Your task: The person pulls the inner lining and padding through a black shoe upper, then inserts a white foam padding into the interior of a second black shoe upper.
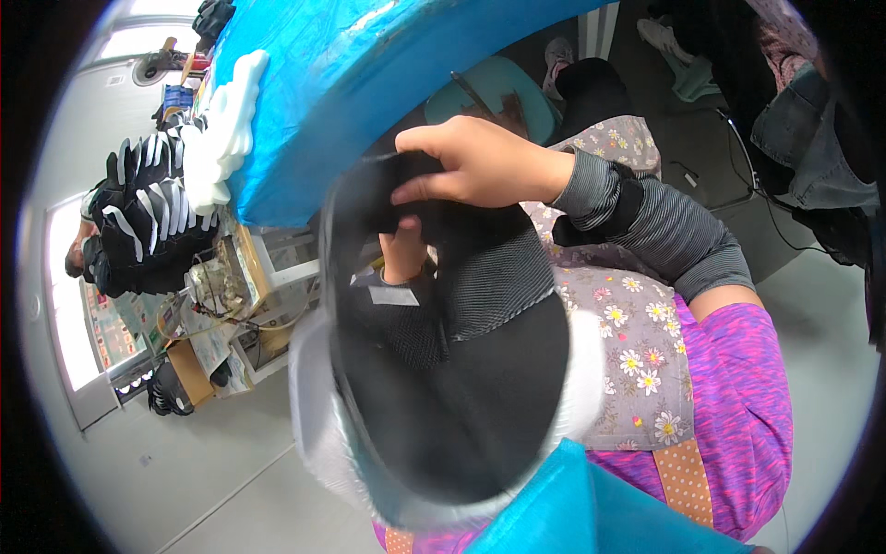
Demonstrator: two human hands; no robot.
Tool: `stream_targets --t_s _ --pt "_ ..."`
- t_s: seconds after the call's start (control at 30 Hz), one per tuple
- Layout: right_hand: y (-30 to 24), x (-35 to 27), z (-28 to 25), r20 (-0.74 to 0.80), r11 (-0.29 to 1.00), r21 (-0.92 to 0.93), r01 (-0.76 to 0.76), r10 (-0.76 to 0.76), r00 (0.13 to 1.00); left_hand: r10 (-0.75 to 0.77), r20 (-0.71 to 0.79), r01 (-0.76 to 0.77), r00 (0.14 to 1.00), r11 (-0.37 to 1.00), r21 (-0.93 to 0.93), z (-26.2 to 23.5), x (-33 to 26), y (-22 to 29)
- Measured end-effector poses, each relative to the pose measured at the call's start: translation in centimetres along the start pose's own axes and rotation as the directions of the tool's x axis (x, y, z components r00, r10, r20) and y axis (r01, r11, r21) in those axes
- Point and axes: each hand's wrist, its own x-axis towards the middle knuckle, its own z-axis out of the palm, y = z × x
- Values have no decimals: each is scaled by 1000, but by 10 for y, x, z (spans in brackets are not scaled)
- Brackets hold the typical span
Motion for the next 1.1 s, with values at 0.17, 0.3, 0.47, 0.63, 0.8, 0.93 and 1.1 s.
stream_targets --t_s 0.17,0.3,0.47,0.63,0.8,0.93,1.1 --pt "8 9 13 75 933 314 -175 160 984 17 7 -16 1000 987 -160 -4 -3 -11" --pt "56 0 27 42 859 442 -258 268 963 -69 -66 62 995 993 -105 11 -5 -22" --pt "53 -35 0 -17 814 532 -233 286 958 -85 92 79 992 995 63 55 27 32" --pt "53 -32 -12 -82 911 400 -104 149 985 -218 199 220 956 975 11 80 53 84" --pt "57 -32 1 -151 995 87 41 -28 988 536 -101 -485 838 817 312 96 69 74" --pt "63 -38 8 -172 992 -69 108 -119 978 360 99 -370 928 920 130 101 66 78" --pt "64 -34 11 -128 976 -154 153 -173 976 393 -68 -390 917 919 55 103 68 82"
